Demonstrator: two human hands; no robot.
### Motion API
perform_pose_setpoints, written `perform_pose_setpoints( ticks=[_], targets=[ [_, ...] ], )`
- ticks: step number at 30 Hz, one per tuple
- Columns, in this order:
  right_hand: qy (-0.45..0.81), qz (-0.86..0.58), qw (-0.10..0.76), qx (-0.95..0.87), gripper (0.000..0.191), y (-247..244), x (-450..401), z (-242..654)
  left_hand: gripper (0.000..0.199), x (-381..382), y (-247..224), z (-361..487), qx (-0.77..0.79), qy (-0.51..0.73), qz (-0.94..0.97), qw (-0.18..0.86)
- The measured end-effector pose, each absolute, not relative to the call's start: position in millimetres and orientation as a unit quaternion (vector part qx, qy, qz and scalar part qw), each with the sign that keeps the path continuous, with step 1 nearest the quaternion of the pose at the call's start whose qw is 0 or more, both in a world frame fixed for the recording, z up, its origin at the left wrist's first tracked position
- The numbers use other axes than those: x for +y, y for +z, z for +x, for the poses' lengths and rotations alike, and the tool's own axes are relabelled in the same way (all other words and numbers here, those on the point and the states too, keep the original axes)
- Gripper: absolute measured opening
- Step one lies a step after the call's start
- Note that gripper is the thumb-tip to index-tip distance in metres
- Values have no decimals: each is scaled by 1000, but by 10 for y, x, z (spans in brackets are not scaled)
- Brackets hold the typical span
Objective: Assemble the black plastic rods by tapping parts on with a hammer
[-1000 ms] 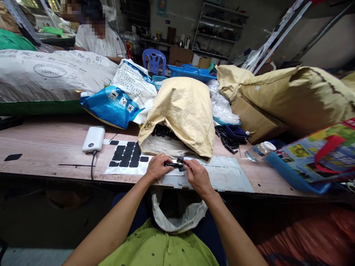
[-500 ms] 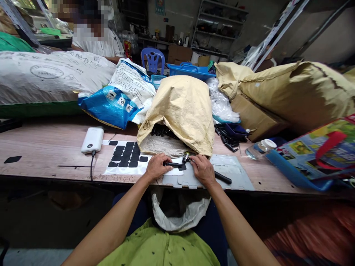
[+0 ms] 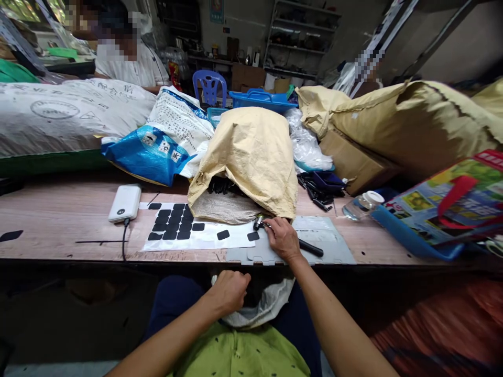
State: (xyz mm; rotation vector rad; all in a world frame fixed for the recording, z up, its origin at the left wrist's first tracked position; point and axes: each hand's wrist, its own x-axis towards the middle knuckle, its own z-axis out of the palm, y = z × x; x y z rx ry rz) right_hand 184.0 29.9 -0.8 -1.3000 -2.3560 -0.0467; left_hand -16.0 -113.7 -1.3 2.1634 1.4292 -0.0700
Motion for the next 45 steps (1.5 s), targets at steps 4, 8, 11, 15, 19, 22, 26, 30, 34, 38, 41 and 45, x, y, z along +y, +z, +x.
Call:
perform_pose_setpoints(
  ticks=[4,8,11,15,19,22,26,30,34,38,41,45],
  targets=[
    [-15,-471,224,-853,22,-6,300,1843,34,-1129,-237,-63,566,-97,773,268],
    [-16,-468,223,-855,23,-7,299,1850,27,-984,-7,-169,527,-66,773,347],
    [-16,-469,225,-854,23,-7,295,1847,21,-592,296,-373,469,38,721,509],
    [-11,-467,231,-854,23,-3,292,1846,24,253,544,-669,649,231,622,373],
    [-1,-467,230,-854,22,2,293,1857,33,993,568,-799,768,329,522,172],
    [5,-469,230,-853,22,-5,297,1864,43,1311,533,-807,787,315,507,158],
    [4,-468,231,-853,22,-25,308,1867,32,1427,488,-859,785,298,511,184],
    [0,-467,235,-853,23,-32,311,1866,27,1144,448,-966,791,280,512,183],
    [-4,-468,235,-852,22,-23,307,1860,21,540,393,-1000,725,303,590,188],
    [-7,-469,233,-852,22,-19,303,1855,18,23,274,-922,604,318,696,223],
    [-9,-470,232,-852,22,-19,301,1855,14,-126,161,-849,577,299,728,220],
    [-11,-469,235,-851,23,-13,298,1854,14,-118,52,-790,592,293,722,205]
  ],
)
